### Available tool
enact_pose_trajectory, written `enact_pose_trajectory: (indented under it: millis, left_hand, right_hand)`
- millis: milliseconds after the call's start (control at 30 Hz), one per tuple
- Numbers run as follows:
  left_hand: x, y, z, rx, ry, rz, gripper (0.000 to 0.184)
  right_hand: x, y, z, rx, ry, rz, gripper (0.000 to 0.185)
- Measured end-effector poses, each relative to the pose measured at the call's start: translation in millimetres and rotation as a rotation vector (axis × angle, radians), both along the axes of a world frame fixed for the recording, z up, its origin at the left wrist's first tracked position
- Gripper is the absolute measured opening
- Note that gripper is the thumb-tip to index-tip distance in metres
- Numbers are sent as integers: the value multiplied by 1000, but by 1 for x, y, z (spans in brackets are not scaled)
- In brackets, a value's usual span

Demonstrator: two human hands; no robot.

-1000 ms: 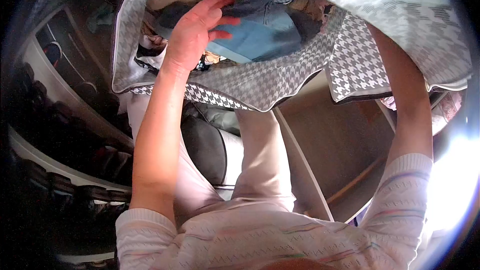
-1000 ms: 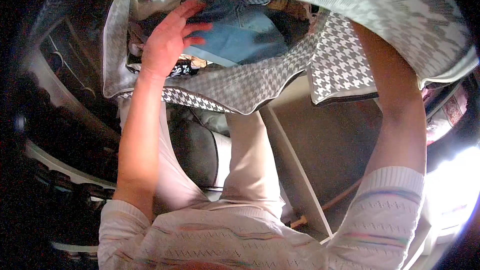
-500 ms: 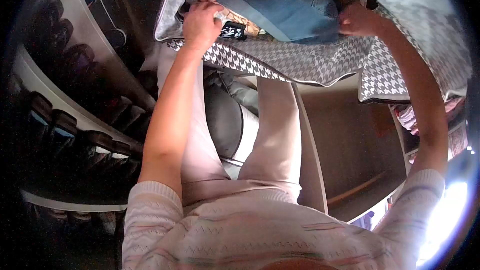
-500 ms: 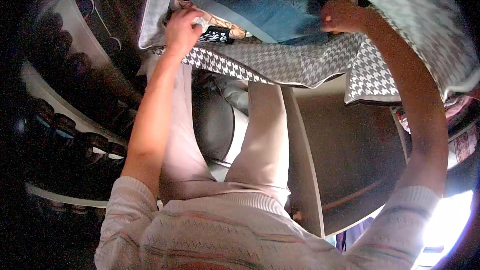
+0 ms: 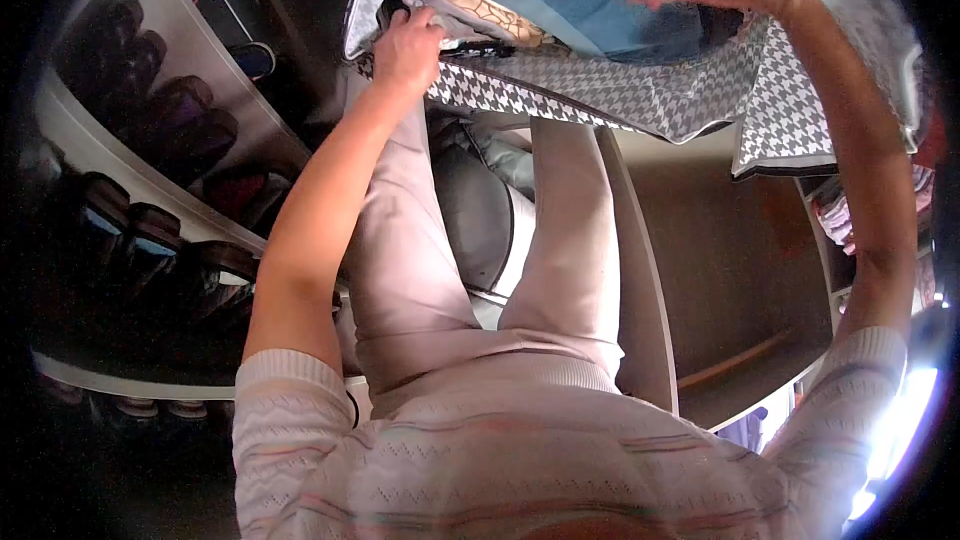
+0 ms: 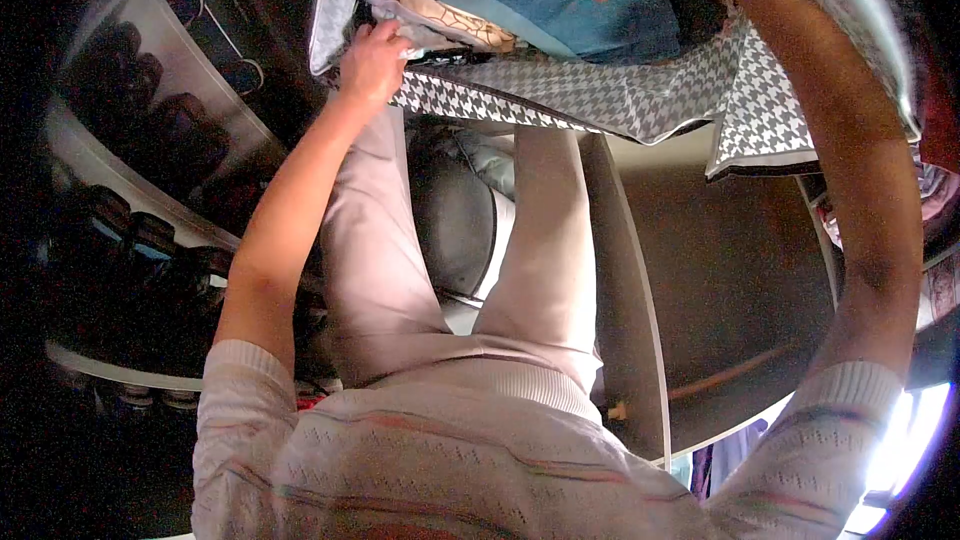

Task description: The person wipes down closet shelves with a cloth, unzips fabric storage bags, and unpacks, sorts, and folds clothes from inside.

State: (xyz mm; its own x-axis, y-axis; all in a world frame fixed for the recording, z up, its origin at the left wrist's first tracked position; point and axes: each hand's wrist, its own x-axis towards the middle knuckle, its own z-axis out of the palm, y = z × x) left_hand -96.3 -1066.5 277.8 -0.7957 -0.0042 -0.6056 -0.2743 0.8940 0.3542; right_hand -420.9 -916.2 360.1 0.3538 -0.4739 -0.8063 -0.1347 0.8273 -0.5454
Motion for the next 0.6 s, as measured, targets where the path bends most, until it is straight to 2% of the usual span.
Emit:
enact_pose_trajectory:
  millis: [100,167,200,233,267,300,333,400,433,500,567,600]
  left_hand:
    - [-18,-17,-4,68,-165,6,19]
    - [-34,-30,-12,133,-95,-15,18]
    - [-44,-32,-16,156,-21,-11,14]
    - [-53,-33,-18,157,37,-56,15]
    - [-60,-34,-24,166,47,-82,16]
    - [-68,-33,-24,124,27,-137,20]
    - [-73,-32,-22,78,7,-195,24]
    - [-71,-33,-42,74,84,-325,19]
    - [-71,-36,-46,80,115,-381,18]
    - [-68,-38,-54,85,84,-307,17]
    - [-72,-38,-49,93,8,-247,16]
    - [-77,-39,-43,104,-53,-222,16]
  right_hand:
    - [-26,-4,2,38,-24,-127,40]
    - [-47,-11,7,29,-31,-251,40]
    - [-34,-28,36,90,218,-447,39]
    - [-39,-19,36,34,246,-493,37]
    - [-51,-8,25,-16,267,-530,36]
    - [-60,0,18,16,122,-565,35]
    - [-63,11,13,3,164,-556,35]
    - [-56,17,14,-21,233,-535,36]
    - [-50,13,13,-19,236,-447,37]
    - [-25,6,6,-17,241,-271,39]
    - [32,-7,0,102,208,-255,37]
    - [64,-3,-20,67,95,-320,31]
